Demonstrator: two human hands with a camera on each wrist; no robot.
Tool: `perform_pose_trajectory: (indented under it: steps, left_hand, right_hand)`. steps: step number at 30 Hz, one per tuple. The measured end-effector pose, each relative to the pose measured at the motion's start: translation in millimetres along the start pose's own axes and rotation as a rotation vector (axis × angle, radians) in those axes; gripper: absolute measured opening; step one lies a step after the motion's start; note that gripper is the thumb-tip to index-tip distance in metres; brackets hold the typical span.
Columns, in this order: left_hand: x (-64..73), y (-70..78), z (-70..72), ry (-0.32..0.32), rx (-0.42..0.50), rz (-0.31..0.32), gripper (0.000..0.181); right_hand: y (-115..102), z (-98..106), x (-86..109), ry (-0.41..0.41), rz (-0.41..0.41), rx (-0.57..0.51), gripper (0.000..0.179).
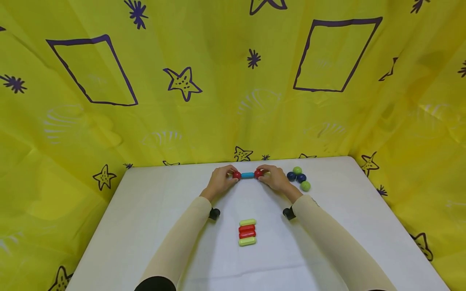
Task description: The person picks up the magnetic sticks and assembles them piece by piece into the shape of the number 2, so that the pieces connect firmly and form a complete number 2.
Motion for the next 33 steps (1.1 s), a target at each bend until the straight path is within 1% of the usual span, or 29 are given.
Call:
perform_pose_trajectory:
  steps: [4, 7, 11, 14, 16, 18, 20, 23, 28, 33]
  left_hand:
    - [-1.7, -0.3, -2.5, -0.003, 0.001, -0.014, 0.022]
    - [-1.6, -0.8, -4.1, -0.010, 0.008, -0.006, 0.022]
    - [-0.5, -2.3, -3.4, -0.015, 0.006, 0.014, 0.022]
    - [0.2, -2.9, -0.8, -0.014, 0.004, 0.021, 0.021]
    - [0.1, -3.1, 0.3, -0.016, 0.002, 0.022, 0.022]
    - [0.3, -3.2, 0.9, -0.019, 0.003, 0.016, 0.021]
    - [0.2, -2.7, 1.0, -0.021, 0.009, 0.009, 0.021]
    - [0.5, -1.2, 0.9, -0.024, 0.013, -0.007, 0.021]
    - [2.1, 1.8, -0.5, -0.020, 0.007, -0.025, 0.021]
    - [3.8, 6.1, -4.5, -0.033, 0.030, -0.034, 0.021]
  right_hand:
    - [-4, 6, 4.2, -0.052, 0.000, 0.022, 0.046]
    - [-6, 10, 8.3, -0.086, 0.027, 0.084, 0.052]
    - [-13, 16, 18.7, -0.089, 0.109, 0.182, 0.054]
    - [-22, 19, 29.0, -0.088, 0.166, 0.203, 0.053]
    - [-27, 20, 35.6, -0.101, 0.210, 0.193, 0.050]
    - [-30, 18, 42.1, -0.131, 0.258, 0.157, 0.049]
    - [-33, 16, 49.3, -0.172, 0.305, 0.112, 0.047]
    - [-39, 10, 59.0, -0.247, 0.348, 0.048, 0.044]
    - [-51, -2, 69.6, -0.352, 0.404, 0.016, 0.039]
    - [-63, -11, 76.4, -0.438, 0.424, -0.008, 0.034]
Point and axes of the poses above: each hand's wrist, its own x-axis away from the middle knuckle, its own z-axis out of the back of the hand, y = z × x, the point moved 3 cm from there along -x, towards the middle knuckle, and after that the axes turned 8 degrees about x, right-handed, at the moved point
